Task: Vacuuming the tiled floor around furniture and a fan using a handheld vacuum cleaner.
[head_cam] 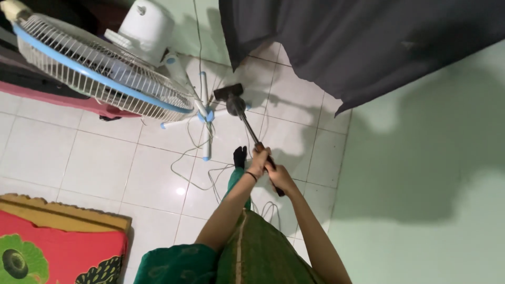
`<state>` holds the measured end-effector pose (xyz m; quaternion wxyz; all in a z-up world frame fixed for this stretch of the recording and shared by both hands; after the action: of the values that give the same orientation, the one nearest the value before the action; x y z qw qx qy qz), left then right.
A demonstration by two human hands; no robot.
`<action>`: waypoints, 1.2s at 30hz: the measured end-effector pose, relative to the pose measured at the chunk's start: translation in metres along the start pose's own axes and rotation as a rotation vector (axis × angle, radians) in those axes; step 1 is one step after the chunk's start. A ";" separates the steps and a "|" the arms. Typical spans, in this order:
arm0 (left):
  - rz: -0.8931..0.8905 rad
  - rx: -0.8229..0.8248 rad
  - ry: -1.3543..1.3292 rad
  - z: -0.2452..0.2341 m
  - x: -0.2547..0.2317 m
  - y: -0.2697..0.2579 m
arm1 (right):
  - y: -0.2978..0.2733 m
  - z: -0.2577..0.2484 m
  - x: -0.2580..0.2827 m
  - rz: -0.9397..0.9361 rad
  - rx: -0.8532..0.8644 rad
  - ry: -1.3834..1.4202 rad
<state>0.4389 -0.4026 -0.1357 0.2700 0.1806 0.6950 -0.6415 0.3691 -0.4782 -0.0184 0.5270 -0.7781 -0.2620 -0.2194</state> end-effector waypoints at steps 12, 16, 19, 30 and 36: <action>-0.051 0.121 -0.143 0.031 -0.031 0.011 | 0.051 -0.017 0.013 -0.039 -0.118 -0.150; -0.076 0.158 -0.080 0.044 -0.008 -0.008 | 0.040 -0.024 -0.027 -0.044 -0.159 -0.071; -0.027 0.176 0.182 0.044 -0.017 -0.049 | 0.017 -0.034 -0.029 -0.012 -0.169 -0.033; -0.034 0.386 0.120 0.045 0.089 -0.119 | -0.112 -0.038 -0.101 0.161 -0.170 0.225; -0.077 0.382 0.246 0.003 0.217 -0.206 | -0.204 -0.028 -0.234 0.154 -0.219 0.240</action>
<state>0.1453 -0.4496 -0.1041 0.1195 0.2788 0.5948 -0.7444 0.0579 -0.4829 -0.0096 0.4818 -0.8168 -0.1113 -0.2971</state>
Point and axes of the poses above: each hand's wrist, its own y-axis towards the middle knuckle, its own z-axis out of the palm, x = y × z, the point moved 9 cm from there along y, towards the middle knuckle, and after that the axes turned 9 degrees about -x, right-handed, at the moved point
